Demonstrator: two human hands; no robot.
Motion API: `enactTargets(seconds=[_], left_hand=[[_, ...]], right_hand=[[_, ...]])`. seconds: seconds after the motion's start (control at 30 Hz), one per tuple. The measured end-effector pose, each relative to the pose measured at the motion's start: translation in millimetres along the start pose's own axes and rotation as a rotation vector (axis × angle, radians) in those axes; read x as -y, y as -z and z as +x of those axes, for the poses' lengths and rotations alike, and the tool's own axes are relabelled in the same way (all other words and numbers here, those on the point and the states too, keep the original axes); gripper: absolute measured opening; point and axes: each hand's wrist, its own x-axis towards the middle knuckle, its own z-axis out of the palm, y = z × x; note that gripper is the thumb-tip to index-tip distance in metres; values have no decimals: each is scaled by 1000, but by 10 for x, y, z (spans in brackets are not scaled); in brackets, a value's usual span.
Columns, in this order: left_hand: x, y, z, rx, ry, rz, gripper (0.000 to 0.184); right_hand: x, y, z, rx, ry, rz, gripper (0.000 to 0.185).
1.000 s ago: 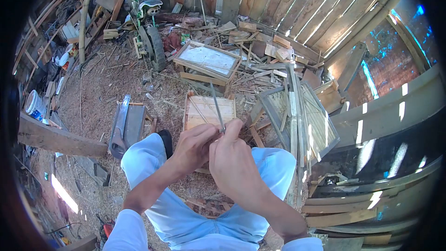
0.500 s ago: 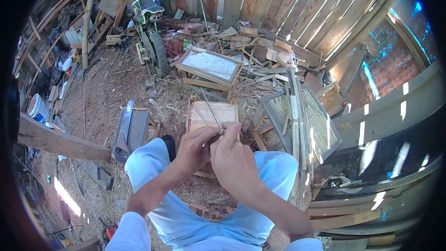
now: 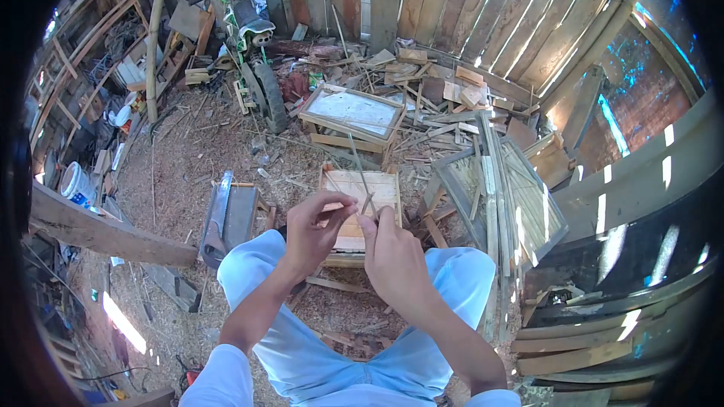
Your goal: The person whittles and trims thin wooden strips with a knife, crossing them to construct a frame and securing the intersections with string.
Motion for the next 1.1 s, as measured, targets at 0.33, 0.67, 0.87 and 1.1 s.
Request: enactTargets(seconds=[0.33,0.67,0.87,1.1], left_hand=[[-421,84,303,-107,-305,357,16],[-374,52,384,-136,-261,345,11],[-362,67,427,-162,-232,346,11],[-220,117,483,-188,-255,309,11]], right_hand=[[187,-44,76,47,-74,-92,26],[-249,-612,113,-44,-25,149,24],[-632,-1059,292,128,-234,-51,23],[-985,-1544,389,86,-134,-54,30]])
